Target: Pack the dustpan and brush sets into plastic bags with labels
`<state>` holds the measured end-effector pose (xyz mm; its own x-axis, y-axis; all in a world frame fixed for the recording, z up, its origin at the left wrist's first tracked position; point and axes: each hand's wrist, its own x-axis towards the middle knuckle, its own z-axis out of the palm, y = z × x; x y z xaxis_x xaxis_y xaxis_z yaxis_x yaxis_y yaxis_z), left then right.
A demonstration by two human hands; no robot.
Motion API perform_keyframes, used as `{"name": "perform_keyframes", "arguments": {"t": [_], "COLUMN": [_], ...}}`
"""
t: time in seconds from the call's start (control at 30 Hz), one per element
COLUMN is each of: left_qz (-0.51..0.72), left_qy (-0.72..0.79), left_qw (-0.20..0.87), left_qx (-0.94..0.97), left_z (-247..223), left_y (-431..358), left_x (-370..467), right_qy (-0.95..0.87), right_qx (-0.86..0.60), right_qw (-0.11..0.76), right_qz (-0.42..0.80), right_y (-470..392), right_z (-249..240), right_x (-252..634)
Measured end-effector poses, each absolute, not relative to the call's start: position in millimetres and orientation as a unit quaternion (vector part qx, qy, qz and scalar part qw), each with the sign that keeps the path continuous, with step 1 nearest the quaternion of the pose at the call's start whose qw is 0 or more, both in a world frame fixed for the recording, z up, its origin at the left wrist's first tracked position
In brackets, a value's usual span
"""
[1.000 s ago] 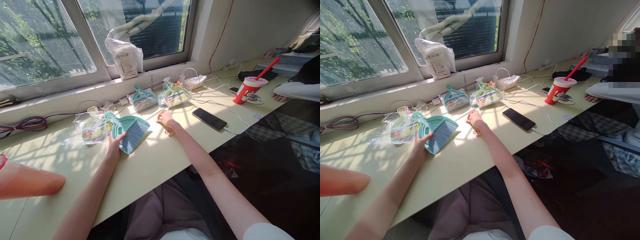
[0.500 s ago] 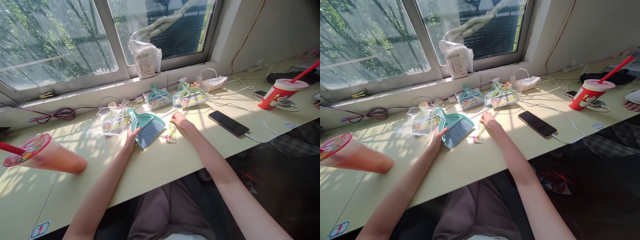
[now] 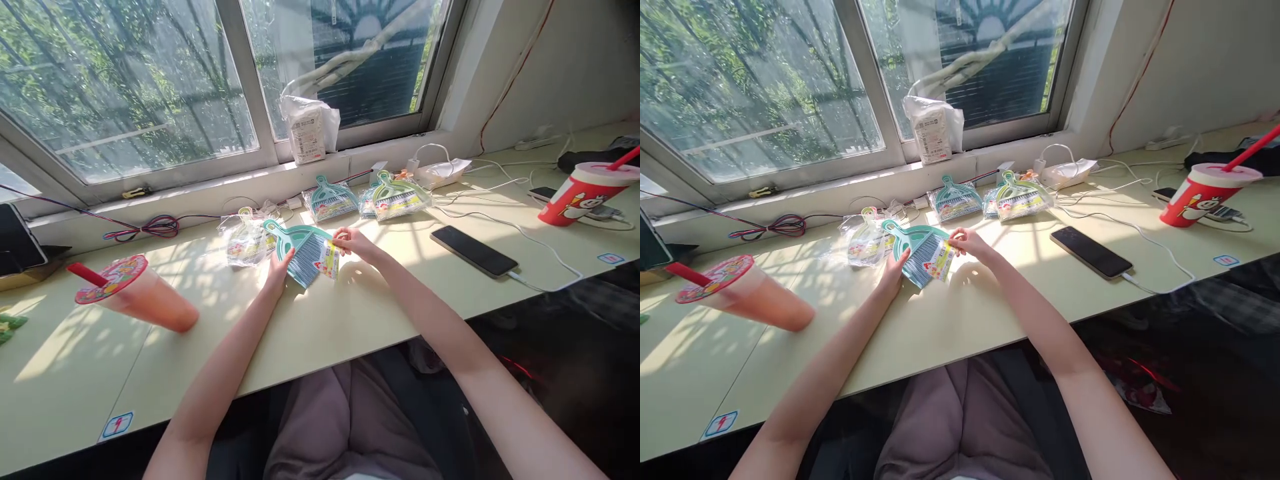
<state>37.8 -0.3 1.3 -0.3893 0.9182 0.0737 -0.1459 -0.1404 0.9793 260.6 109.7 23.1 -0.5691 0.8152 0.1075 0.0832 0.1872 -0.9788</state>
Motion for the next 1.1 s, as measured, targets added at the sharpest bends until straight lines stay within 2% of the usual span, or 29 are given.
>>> {"name": "perform_keyframes", "arguments": {"t": [0.1, 0.2, 0.53, 0.7, 0.77, 0.87, 0.93, 1.1], "left_qz": [0.654, 0.646, 0.632, 0.650, 0.668, 0.696, 0.695, 0.669], "left_qy": [0.506, 0.507, 0.502, 0.518, 0.517, 0.503, 0.506, 0.531], "left_qw": [0.410, 0.413, 0.421, 0.394, 0.375, 0.335, 0.316, 0.300], "left_qx": [0.386, 0.395, 0.415, 0.392, 0.381, 0.388, 0.402, 0.426], "left_z": [-2, -5, -11, -5, -1, 4, 7, 8], "left_y": [2, 2, 2, -2, -4, -5, -5, -5], "left_x": [35, 33, 36, 42, 43, 45, 46, 49], "right_qy": [-0.700, -0.731, -0.708, -0.649, -0.622, -0.615, -0.595, -0.530], "right_qx": [-0.378, -0.367, -0.387, -0.438, -0.444, -0.346, -0.288, -0.287], "right_qw": [0.419, 0.439, 0.435, 0.528, 0.517, 0.403, 0.356, 0.392], "right_qz": [0.437, 0.372, 0.399, 0.329, 0.387, 0.583, 0.660, 0.694], "right_y": [98, 94, 94, 93, 89, 82, 78, 77], "right_z": [9, 3, -3, -1, 1, 3, 3, 3], "right_x": [236, 229, 230, 227, 226, 221, 217, 215]}}
